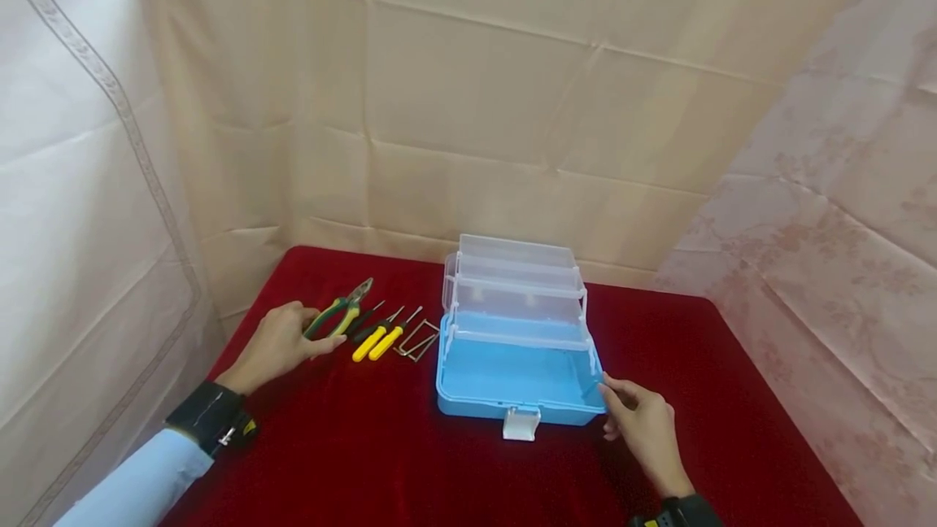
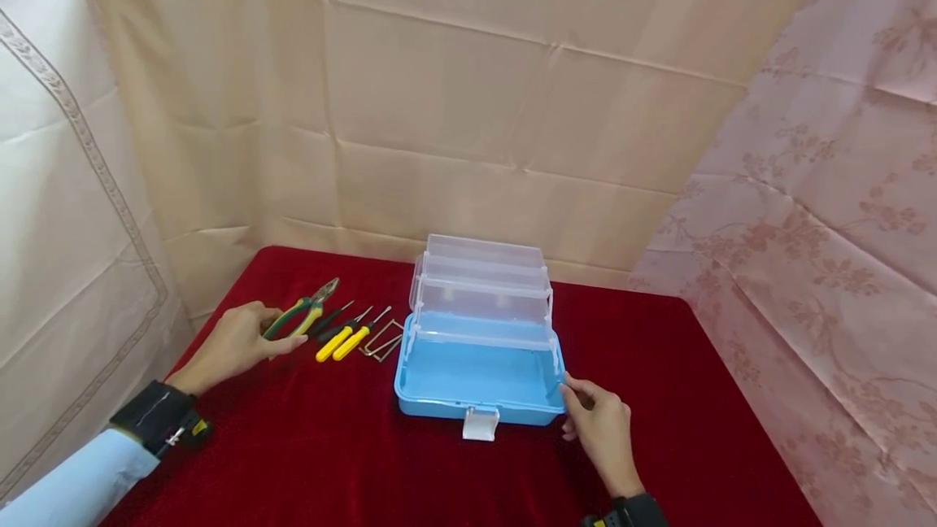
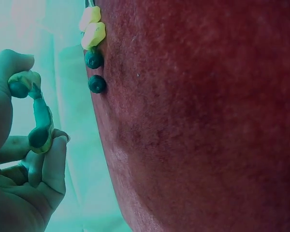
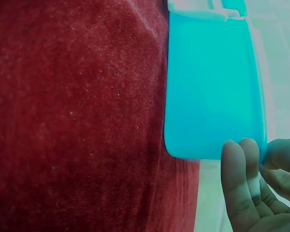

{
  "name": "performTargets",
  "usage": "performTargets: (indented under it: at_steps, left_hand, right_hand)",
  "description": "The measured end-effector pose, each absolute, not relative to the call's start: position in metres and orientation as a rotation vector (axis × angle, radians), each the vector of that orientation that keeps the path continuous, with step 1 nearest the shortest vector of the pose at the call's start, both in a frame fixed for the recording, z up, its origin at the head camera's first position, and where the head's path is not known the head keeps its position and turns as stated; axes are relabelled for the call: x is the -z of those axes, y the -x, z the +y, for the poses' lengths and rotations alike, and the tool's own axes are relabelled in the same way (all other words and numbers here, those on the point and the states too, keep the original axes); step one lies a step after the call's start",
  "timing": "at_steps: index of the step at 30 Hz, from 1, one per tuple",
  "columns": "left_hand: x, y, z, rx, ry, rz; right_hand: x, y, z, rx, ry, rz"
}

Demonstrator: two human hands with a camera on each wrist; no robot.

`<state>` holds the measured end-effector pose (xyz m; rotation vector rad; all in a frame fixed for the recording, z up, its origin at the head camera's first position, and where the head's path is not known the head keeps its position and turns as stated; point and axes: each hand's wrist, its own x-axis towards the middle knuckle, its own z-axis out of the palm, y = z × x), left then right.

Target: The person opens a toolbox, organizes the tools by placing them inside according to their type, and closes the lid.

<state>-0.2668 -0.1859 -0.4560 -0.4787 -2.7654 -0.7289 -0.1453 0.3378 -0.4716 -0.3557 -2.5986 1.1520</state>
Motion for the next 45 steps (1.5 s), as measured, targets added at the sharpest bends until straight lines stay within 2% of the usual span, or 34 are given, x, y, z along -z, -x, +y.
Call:
performTargets:
  at_steps: [45]
  left_hand:
    - [0.442, 0.256, -0.165, 0.682, 0.616, -2.585]
  right_hand:
    - [0.473, 0.146, 0.339, -1.370, 0.396, -2.553]
